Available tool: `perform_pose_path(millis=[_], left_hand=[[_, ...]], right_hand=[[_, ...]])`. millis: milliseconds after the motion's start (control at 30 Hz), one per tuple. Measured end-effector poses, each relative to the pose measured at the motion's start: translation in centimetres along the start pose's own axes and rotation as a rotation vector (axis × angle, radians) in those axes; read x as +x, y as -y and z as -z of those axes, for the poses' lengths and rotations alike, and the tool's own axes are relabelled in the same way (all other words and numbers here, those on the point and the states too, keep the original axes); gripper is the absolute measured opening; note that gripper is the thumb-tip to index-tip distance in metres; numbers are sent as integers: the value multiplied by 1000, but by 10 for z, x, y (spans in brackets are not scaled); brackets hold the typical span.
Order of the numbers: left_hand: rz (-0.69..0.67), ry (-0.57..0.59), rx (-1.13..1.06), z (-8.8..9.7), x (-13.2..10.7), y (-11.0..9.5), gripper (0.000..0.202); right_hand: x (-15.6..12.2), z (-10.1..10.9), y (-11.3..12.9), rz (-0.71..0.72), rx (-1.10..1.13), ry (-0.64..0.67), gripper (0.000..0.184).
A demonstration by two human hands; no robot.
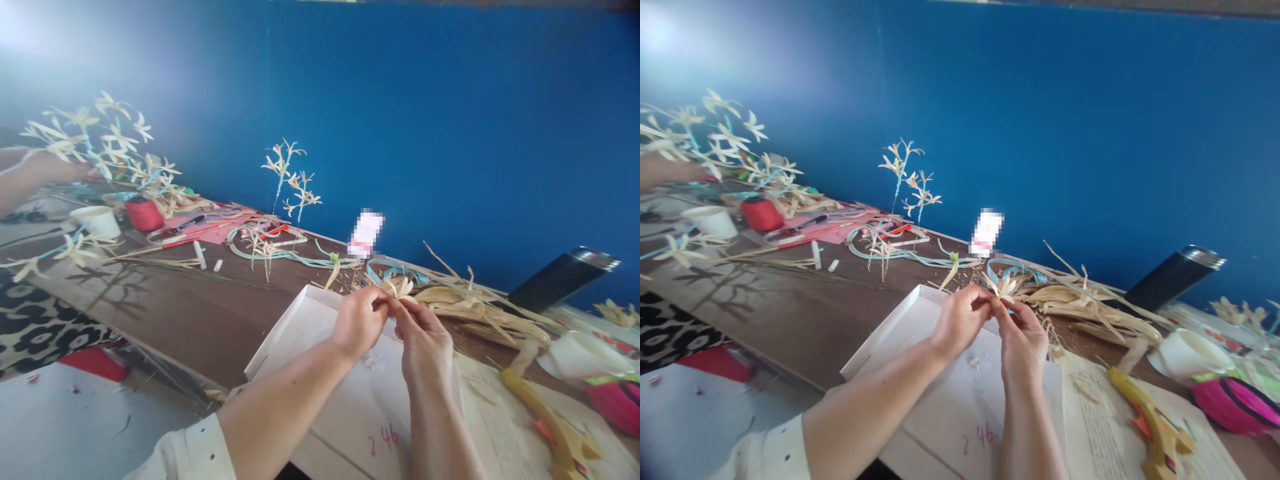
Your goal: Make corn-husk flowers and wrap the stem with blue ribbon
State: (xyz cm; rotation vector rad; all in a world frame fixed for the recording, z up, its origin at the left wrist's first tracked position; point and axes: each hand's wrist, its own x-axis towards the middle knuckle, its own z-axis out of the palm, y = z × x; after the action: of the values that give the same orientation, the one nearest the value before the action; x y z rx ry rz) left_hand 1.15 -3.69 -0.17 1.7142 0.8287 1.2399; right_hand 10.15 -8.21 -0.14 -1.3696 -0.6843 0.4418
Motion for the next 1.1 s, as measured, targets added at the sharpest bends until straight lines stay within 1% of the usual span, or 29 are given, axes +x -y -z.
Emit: perform_pose_path(millis=[133, 333, 433, 533, 600, 633, 667, 700, 767, 833, 900, 967, 1100], left_hand=[[-6, 14, -13, -1, -1, 3, 12], [-13, -17, -14, -3, -1, 6, 1], [-42, -22, 1, -3, -1, 4, 7], [-121, 84, -18, 1, 0, 2, 17], [-176, 178, -22, 6, 3, 2, 28], [-184, 204, -12, 10, 6, 2, 31], [-165, 211, -1, 14, 9, 2, 31], [-112, 180, 5, 19, 13, 3, 30], [48, 38, -29, 29, 22, 2, 29], [172, -20, -154, 36, 28, 0, 33], [229, -5, -254, 41, 31, -4, 37], [221, 55, -325, 42, 30, -8, 42], [217, 147, -399, 41, 26, -14, 47]], right_hand=[[2, 3, -2, 27, -39, -9, 35], [5, 7, -10, 115, -153, -3, 36], [6, 9, -11, 145, -172, -6, 36], [10, 14, -12, 159, -179, -37, 38], [12, 19, -11, 180, -210, -61, 39], [13, 22, -11, 201, -236, -73, 39], [14, 24, -11, 230, -267, -81, 38], [14, 26, -10, 267, -300, -86, 36], [14, 27, -9, 357, -368, -87, 29], [11, 25, -7, 461, -424, -57, 22], [8, 22, -7, 560, -453, -2, 17], [5, 18, -6, 628, -459, 57, 13], [1, 12, -8, 659, -460, 138, 11]])
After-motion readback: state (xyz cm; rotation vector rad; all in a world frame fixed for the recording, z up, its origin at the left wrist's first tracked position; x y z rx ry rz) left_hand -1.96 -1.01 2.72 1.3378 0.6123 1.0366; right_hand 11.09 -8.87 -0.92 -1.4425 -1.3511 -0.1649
